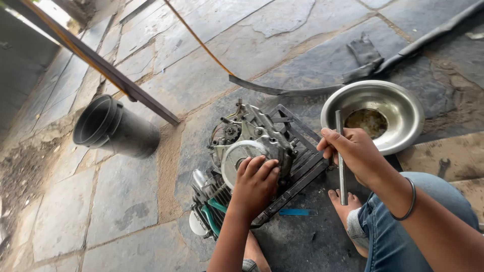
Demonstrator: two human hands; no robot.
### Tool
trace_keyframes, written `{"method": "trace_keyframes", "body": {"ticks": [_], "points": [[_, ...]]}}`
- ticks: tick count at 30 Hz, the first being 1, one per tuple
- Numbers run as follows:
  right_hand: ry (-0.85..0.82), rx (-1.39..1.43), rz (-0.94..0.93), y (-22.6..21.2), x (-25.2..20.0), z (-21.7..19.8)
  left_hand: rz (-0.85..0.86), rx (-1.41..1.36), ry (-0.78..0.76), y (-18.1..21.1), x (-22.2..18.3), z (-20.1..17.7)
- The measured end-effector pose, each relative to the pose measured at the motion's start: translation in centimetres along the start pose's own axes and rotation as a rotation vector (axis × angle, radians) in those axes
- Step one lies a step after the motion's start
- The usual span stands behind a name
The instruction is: The person is dismantling or repairing a motorcycle engine component, specifically working on the flywheel area using pliers.
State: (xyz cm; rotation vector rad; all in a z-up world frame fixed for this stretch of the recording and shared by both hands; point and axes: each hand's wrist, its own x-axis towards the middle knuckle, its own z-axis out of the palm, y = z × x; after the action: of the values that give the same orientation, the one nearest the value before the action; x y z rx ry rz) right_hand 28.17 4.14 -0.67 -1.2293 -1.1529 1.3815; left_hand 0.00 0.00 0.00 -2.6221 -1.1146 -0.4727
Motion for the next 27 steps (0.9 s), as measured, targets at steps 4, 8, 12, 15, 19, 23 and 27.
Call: {"method": "trace_keyframes", "body": {"ticks": [4,8,12,15,19,23,27], "points": [[0.048,-0.016,-0.004,0.0,-0.2,-1.2,0.049,0.046,0.030,-0.1,-0.7,0.8],[0.091,-0.080,-0.026,0.2,-0.7,-2.6,-0.026,-0.050,0.168,0.3,-0.2,1.5],[0.103,-0.086,-0.073,0.6,-0.3,-4.0,-0.190,-0.268,0.240,0.3,-0.7,0.6],[0.159,0.045,-0.232,-0.4,0.5,-7.0,-0.304,-0.423,0.325,0.0,-0.7,-0.2],[0.075,-0.152,-0.128,4.6,5.6,-14.0,-0.413,-0.619,0.359,-0.6,-0.4,-1.2],[-0.139,-0.769,0.282,17.1,9.6,-19.1,-0.462,-0.803,0.371,-0.4,-0.9,-1.4],[-0.229,-0.968,0.649,24.5,6.5,-15.4,-0.531,-0.942,0.319,-0.7,-1.0,-1.0]]}}
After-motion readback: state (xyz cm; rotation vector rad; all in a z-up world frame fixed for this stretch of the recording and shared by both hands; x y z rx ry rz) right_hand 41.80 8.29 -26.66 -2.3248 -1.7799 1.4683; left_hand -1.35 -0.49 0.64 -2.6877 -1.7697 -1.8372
